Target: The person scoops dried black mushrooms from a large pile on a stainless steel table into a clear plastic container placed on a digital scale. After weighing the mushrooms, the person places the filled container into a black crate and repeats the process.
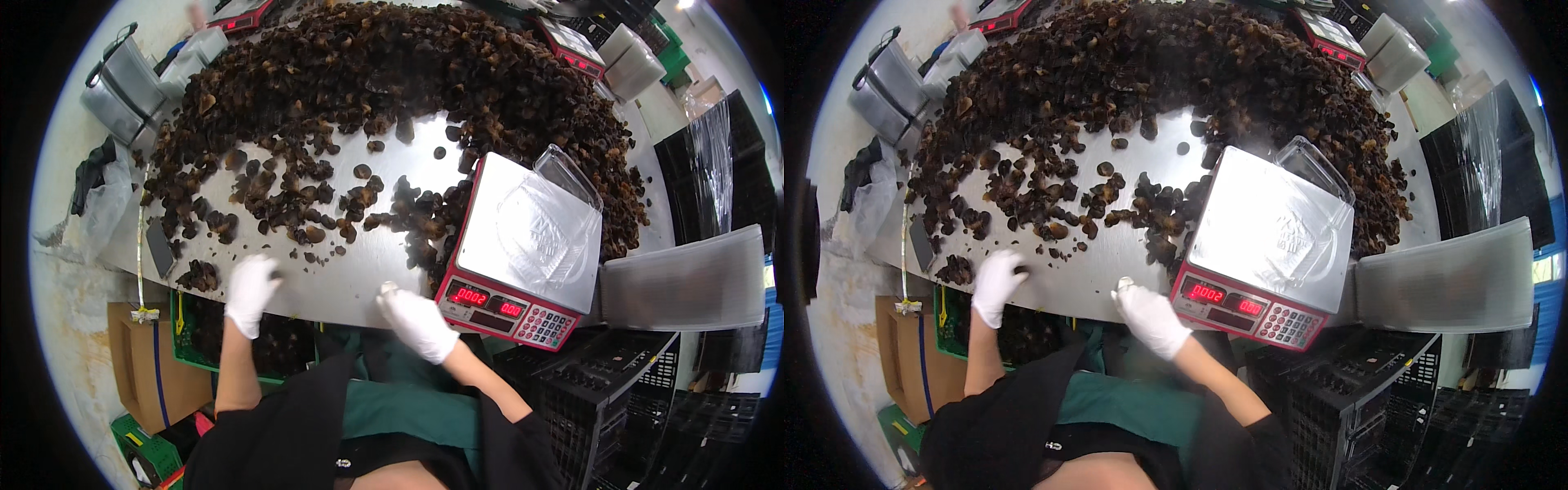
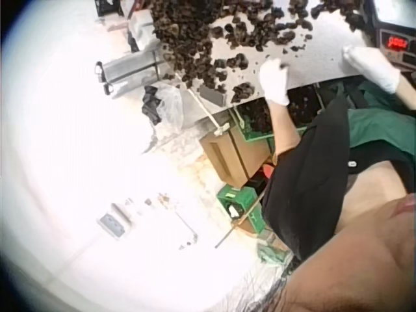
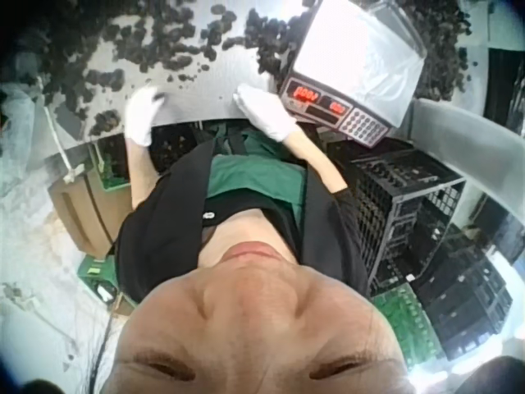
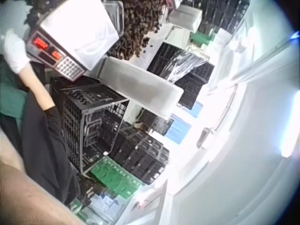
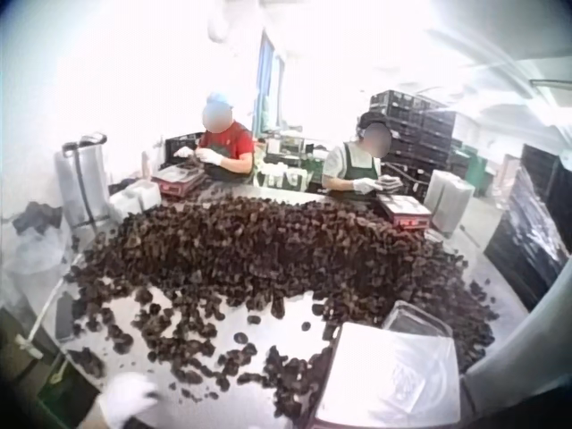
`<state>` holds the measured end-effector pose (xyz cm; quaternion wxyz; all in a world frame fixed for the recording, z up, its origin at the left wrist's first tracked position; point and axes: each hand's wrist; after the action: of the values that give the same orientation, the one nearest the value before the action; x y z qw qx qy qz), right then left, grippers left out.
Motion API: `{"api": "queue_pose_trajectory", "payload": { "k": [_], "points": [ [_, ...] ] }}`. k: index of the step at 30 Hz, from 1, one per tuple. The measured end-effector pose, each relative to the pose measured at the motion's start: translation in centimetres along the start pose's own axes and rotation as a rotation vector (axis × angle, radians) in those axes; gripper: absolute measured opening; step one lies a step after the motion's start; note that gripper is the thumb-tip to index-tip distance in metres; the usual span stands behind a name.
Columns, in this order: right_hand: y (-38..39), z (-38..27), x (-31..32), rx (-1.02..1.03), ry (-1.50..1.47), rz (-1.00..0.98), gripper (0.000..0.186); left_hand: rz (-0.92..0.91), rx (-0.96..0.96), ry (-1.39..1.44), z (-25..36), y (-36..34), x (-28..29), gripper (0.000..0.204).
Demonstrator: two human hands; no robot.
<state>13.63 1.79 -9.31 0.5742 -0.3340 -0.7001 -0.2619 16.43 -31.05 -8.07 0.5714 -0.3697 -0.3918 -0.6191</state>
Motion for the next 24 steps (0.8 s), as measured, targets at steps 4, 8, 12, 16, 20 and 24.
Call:
{"api": "queue_pose_trajectory", "payload": {
  "k": [4,8,12,16,20,24],
  "points": [
    [-0.8,-2.0,-6.0,0.062,0.035,0.241,0.018,0.247,-0.037,-0.040,1.2,-0.4,0.9,0.042],
    [-0.8,-1.5,-8.1,0.064,-0.013,0.347,0.021,0.129,-0.586,0.270,11.9,-8.0,-4.1,0.046],
    [-0.9,-1.5,-7.3,0.100,-0.002,0.316,0.016,0.093,-0.773,0.169,16.8,-14.7,-9.9,0.044],
    [-1.3,-1.1,-6.9,0.031,-0.146,0.331,0.011,0.178,-0.789,0.076,13.3,-17.4,-9.2,0.014],
    [-1.8,-1.0,-6.7,-0.031,-0.146,0.303,0.013,-0.098,-0.588,-0.013,8.6,-14.6,-3.4,0.019],
    [-2.0,-1.1,-6.1,-0.086,-0.192,0.196,0.011,-0.100,-0.606,0.450,6.8,-16.8,2.1,0.030]
  ]
}}
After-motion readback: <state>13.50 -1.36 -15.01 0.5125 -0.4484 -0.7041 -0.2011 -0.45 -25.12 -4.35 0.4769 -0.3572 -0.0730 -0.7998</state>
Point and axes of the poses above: each hand's wrist, its own y-axis away from the middle knuckle, its own x-axis out of the back of the hand, z = x × y, and after that the axes turned 14 degrees about y, right-handed
